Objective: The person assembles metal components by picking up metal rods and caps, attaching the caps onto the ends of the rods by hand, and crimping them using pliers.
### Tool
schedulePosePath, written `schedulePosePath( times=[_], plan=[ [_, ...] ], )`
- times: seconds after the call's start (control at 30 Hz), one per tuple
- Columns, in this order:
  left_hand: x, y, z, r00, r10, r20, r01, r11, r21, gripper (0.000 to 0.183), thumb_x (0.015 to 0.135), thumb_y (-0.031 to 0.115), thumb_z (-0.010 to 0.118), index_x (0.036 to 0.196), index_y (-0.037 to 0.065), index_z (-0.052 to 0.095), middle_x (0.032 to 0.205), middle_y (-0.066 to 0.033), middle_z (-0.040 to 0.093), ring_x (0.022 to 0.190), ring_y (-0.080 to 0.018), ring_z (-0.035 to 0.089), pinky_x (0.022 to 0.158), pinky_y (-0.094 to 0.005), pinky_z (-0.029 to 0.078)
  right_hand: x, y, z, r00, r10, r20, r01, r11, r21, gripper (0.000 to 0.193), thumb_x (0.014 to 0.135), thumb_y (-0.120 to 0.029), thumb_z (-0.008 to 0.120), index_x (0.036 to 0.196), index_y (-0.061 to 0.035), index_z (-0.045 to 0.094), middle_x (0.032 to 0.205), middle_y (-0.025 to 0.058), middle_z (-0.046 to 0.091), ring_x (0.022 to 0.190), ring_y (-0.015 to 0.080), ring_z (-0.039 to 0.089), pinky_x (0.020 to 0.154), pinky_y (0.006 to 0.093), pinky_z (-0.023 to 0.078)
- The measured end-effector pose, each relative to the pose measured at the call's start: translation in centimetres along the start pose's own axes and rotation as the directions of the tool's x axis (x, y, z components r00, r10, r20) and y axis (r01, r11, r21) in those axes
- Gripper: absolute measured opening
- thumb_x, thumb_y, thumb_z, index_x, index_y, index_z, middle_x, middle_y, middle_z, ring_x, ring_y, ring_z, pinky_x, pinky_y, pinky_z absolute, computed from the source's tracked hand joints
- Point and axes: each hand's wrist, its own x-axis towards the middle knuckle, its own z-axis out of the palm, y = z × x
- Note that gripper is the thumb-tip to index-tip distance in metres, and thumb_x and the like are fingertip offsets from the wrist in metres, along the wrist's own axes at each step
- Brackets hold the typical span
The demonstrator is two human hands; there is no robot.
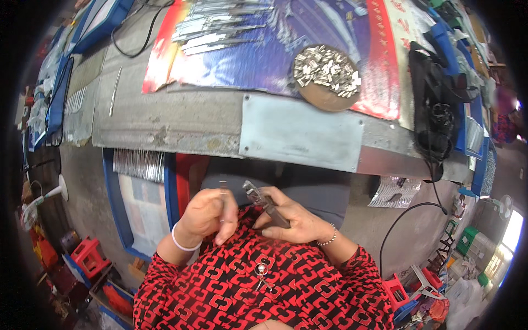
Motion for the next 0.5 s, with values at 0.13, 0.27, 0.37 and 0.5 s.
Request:
schedulePosePath(
  times=[0.13, 0.27, 0.37, 0.5],
  plan=[
    [1.0, 1.2, 0.6, 0.921, 0.373, 0.111, -0.361, 0.926, -0.109, 0.036, 0.1, 0.025, 0.035, 0.104, -0.01, 0.045, 0.068, -0.0222, 0.06, 0.053, -0.0233, 0.06, 0.044, -0.0267, 0.048, -0.7, -3.8, -1.7, 0.989, 0.0, -0.147, -0.009, 0.998, -0.061, 0.022, 0.076, -0.014, 0.068, 0.094, -0.0002, 0.066, 0.124, 0.0177, 0.047, 0.108, 0.0296, 0.051, 0.091, 0.0399, 0.043],
    [1.1, 2.0, 1.7, 0.945, 0.296, 0.14, -0.305, 0.951, 0.046, 0.035, 0.1, 0.022, 0.034, 0.11, -0.009, 0.044, 0.076, -0.0236, 0.061, 0.057, -0.0236, 0.061, 0.053, -0.0266, 0.05, -0.6, -9.2, -5.6, 0.68, -0.258, -0.687, -0.342, 0.717, -0.608, 0.023, 0.071, -0.016, 0.07, 0.075, 0.0014, 0.055, 0.092, 0.0139, 0.058, 0.08, 0.0269, 0.058, 0.072, 0.0329, 0.046],
    [1.6, 1.5, 2.3, 0.989, 0.136, 0.065, -0.147, 0.969, 0.198, 0.032, 0.1, 0.018, 0.033, 0.113, -0.009, 0.045, 0.088, -0.019, 0.061, 0.066, -0.0184, 0.062, 0.062, -0.024, 0.05, 0.9, -8.8, -11.4, 0.542, -0.373, -0.753, -0.563, 0.505, -0.655, 0.022, 0.076, -0.017, 0.066, 0.08, 0.0031, 0.057, 0.094, 0.0162, 0.056, 0.08, 0.0322, 0.055, 0.071, 0.0336, 0.044],
    [2.7, 0.7, 3.1, 0.998, 0.031, -0.055, -0.014, 0.96, 0.28, 0.031, 0.1, 0.02, 0.035, 0.112, -0.005, 0.048, 0.086, -0.0113, 0.061, 0.065, -0.0119, 0.06, 0.061, -0.0205, 0.047, 0.8, -5.7, -18.5, 0.539, -0.392, -0.745, -0.731, 0.222, -0.646, 0.033, 0.077, -0.026, 0.066, 0.092, 0.0025, 0.058, 0.099, 0.0189, 0.055, 0.092, 0.0356, 0.054, 0.079, 0.0414, 0.044]
  ],
)
